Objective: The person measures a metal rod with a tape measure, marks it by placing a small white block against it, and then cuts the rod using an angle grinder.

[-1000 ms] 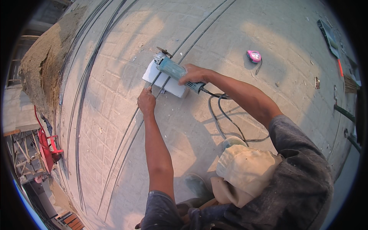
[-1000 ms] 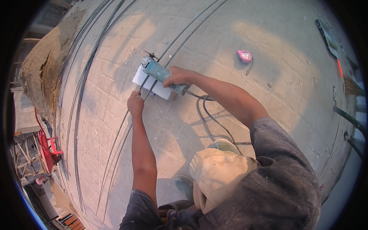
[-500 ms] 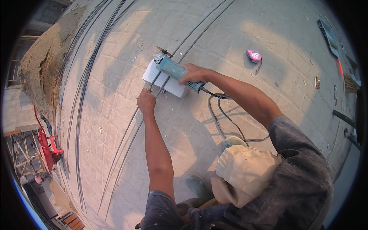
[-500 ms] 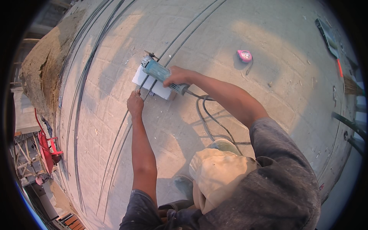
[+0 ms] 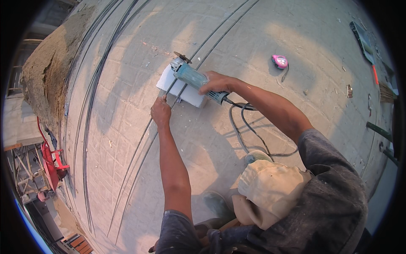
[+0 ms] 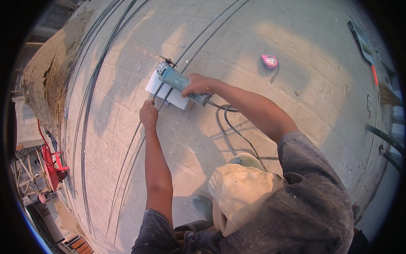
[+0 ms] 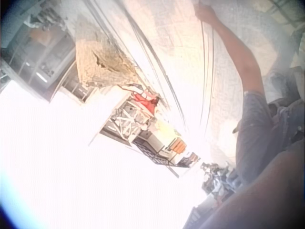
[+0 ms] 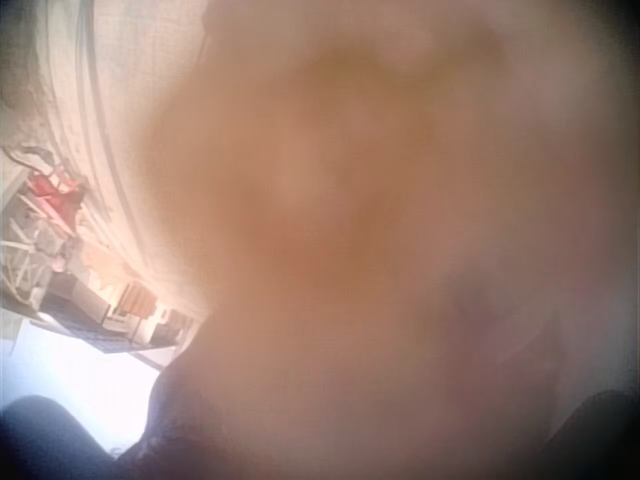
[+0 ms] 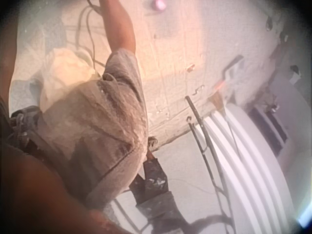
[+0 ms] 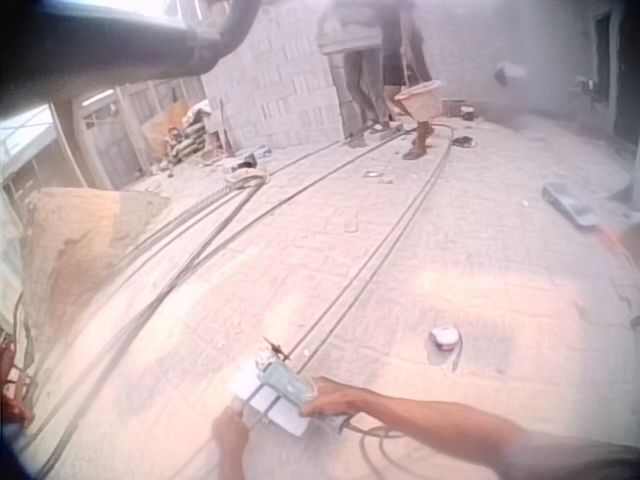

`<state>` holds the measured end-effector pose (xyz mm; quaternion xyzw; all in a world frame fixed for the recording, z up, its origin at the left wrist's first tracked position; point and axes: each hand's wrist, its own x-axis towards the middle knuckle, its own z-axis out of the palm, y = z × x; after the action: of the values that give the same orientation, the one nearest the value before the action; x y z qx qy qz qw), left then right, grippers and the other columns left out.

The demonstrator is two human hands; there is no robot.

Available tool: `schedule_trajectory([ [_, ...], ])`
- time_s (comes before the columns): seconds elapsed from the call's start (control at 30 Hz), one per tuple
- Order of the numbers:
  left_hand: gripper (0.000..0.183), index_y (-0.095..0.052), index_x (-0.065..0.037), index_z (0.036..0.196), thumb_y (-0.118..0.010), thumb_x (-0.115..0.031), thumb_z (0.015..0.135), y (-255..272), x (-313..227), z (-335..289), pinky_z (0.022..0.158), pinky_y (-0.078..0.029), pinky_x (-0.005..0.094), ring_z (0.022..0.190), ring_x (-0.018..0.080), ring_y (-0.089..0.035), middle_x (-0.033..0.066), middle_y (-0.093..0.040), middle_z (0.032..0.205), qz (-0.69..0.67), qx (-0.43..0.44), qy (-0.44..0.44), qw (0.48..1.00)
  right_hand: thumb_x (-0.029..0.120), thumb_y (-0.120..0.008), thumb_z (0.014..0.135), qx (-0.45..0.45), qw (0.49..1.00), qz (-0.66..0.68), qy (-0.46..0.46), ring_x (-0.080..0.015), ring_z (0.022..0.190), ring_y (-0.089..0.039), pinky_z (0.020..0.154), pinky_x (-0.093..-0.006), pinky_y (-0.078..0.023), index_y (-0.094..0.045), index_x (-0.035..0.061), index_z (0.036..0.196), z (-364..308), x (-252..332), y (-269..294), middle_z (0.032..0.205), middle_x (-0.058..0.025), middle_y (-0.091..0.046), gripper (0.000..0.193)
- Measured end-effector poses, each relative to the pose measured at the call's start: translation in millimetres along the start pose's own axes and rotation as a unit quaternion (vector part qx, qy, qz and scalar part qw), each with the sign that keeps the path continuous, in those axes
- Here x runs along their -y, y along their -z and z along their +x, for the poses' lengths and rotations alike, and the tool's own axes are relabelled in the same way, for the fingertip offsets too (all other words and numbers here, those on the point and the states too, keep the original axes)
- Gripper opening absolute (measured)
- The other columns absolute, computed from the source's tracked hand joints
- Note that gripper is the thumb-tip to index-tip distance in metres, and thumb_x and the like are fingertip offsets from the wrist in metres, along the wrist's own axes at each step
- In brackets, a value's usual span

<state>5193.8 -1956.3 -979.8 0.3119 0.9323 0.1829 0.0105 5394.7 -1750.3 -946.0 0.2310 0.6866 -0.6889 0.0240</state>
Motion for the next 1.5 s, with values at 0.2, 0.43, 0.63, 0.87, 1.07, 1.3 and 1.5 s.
schedule_trajectory([
  [0.2,0.038,-0.064,-0.005,0.083,-0.051,-0.037,0.098,-3,-1,0,0.070,-0.047,0.0541,0.081,0.0457,-0.063,0.0243,-0.066,0.082,-0.005,-0.002,-0.002,1.000,0.025,-0.079,0.068,0.002,1.000,-0.024,-0.009,-0.0273,0.091,-0.064,0.078,-0.0348,-0.052,-0.053,-0.0104,0.117,7,5,3,0.103,-0.0219,-0.063,0.065],
  [0.43,0.037,-0.063,-0.004,0.083,-0.051,-0.036,0.098,-1,-3,-1,0.069,-0.047,0.0541,0.081,0.0454,-0.063,0.0238,-0.066,0.082,-0.001,-0.001,-0.006,1.000,0.024,-0.078,0.069,0.010,0.999,-0.031,-0.034,-0.0276,0.096,-0.063,0.082,-0.0350,-0.052,-0.048,-0.0099,0.127,7,12,1,0.110,-0.0226,-0.062,0.073],
  [0.63,0.037,-0.063,-0.004,0.083,-0.050,-0.035,0.098,1,-3,-1,0.069,-0.046,0.0541,0.081,0.0452,-0.063,0.0234,-0.066,0.081,0.002,-0.003,-0.008,1.000,0.024,-0.078,0.068,0.015,1.000,-0.011,-0.011,-0.0275,0.097,-0.063,0.082,-0.0351,-0.052,-0.048,-0.0096,0.127,2,4,2,0.110,-0.0221,-0.061,0.073],
  [0.87,0.036,-0.063,-0.004,0.083,-0.051,-0.034,0.098,-2,0,0,0.069,-0.046,0.0545,0.081,0.0456,-0.063,0.0238,-0.066,0.082,-0.006,-0.006,-0.017,1.000,0.025,-0.078,0.069,0.011,0.999,-0.021,-0.030,-0.0274,0.096,-0.063,0.082,-0.0356,-0.053,-0.049,-0.0106,0.125,5,9,3,0.109,-0.0224,-0.061,0.072],
  [1.07,0.035,-0.063,-0.004,0.083,-0.050,-0.033,0.098,-2,1,1,0.070,-0.046,0.0547,0.082,0.0465,-0.062,0.0243,-0.066,0.083,0.006,-0.002,-0.017,1.000,0.024,-0.078,0.070,0.010,1.000,-0.021,-0.019,-0.0275,0.095,-0.064,0.080,-0.0347,-0.053,-0.048,-0.0110,0.125,7,10,2,0.109,-0.0224,-0.061,0.072],
  [1.3,0.035,-0.063,-0.005,0.084,-0.051,-0.034,0.097,1,-4,-2,0.070,-0.046,0.0545,0.083,0.0460,-0.063,0.0244,-0.066,0.083,-0.003,0.005,0.001,1.000,0.025,-0.079,0.069,0.006,1.000,-0.015,-0.013,-0.0267,0.093,-0.064,0.079,-0.0362,-0.052,-0.053,-0.0105,0.118,2,5,2,0.105,-0.0224,-0.062,0.066],
  [1.5,0.035,-0.063,-0.004,0.083,-0.052,-0.034,0.097,-1,-3,-1,0.070,-0.047,0.0543,0.083,0.0456,-0.063,0.0246,-0.066,0.084,0.003,-0.004,-0.002,1.000,0.025,-0.079,0.068,0.000,1.000,-0.006,-0.024,-0.0273,0.091,-0.065,0.078,-0.0359,-0.052,-0.054,-0.0118,0.116,6,9,2,0.102,-0.0226,-0.063,0.065],
])
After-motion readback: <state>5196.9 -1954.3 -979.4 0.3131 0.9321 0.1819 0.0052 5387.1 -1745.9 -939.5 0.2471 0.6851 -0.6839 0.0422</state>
